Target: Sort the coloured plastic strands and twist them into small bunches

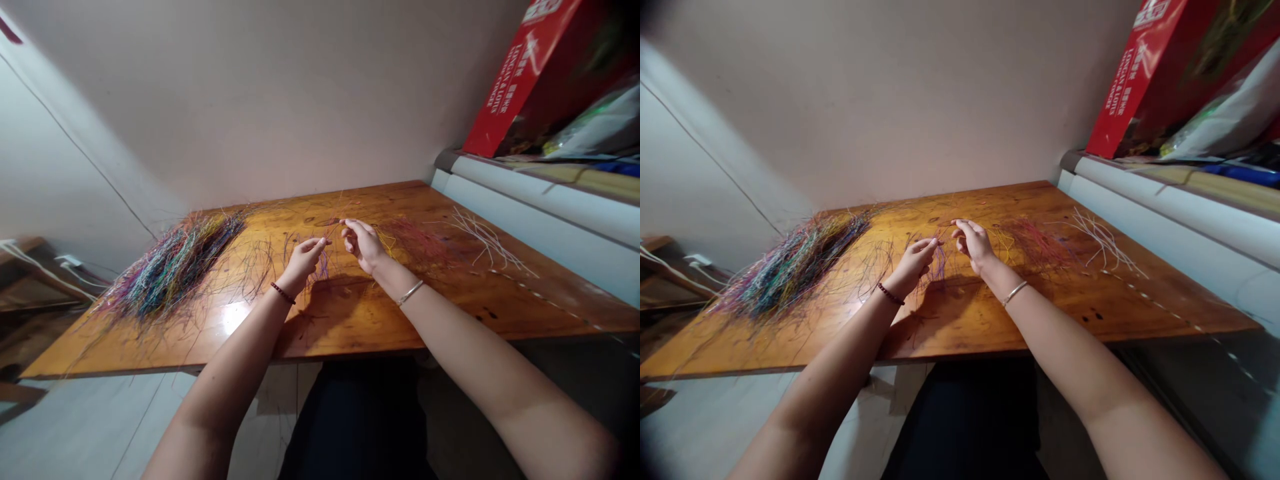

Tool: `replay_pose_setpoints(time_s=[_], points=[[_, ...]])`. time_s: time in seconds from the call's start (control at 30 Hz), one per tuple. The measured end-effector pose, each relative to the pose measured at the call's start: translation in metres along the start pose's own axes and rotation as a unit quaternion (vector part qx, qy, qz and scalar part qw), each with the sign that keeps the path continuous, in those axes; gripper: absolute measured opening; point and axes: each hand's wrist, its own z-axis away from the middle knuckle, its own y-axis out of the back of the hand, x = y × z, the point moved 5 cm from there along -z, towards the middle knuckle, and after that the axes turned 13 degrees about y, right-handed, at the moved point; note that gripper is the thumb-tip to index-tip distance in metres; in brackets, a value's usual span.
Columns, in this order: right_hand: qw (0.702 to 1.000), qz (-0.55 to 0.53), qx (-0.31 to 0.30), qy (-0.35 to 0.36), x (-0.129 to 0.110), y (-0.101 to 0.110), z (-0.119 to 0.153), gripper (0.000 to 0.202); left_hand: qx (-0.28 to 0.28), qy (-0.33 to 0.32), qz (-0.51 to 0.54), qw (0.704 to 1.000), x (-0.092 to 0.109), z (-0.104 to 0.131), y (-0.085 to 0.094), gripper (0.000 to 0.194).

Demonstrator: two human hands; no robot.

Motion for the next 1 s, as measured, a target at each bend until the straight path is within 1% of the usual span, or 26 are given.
replay_pose_setpoints(time_s=[0.1, 0.2, 0.37, 0.57, 0.8, 1.0], points=[[1.0, 0.016, 0.016, 0.005, 0.0, 0.001, 0.0, 0.024, 0.0, 0.002, -0.002, 1.0, 0.0, 0.001, 0.0, 0.047], [1.0, 0.024, 0.018, 0.005, -0.002, 0.0, 0.002, 0.025, -0.002, 0.004, 0.004, 1.0, 0.001, 0.001, -0.001, 0.047], [1.0, 0.03, 0.004, 0.005, -0.004, -0.002, 0.002, 0.028, 0.0, 0.012, 0.006, 1.0, 0.001, 0.001, -0.001, 0.045], [0.999, 0.053, -0.001, 0.007, -0.003, 0.0, 0.002, 0.033, 0.0, 0.008, 0.011, 1.0, 0.001, 0.001, 0.0, 0.043], [0.996, 0.078, -0.028, 0.026, -0.005, -0.005, 0.003, 0.036, 0.004, 0.011, -0.022, 1.0, 0.002, 0.002, -0.002, 0.047], [0.995, 0.094, -0.039, 0.015, -0.006, -0.009, 0.006, 0.037, 0.009, 0.004, -0.033, 0.999, 0.006, 0.004, -0.003, 0.048]])
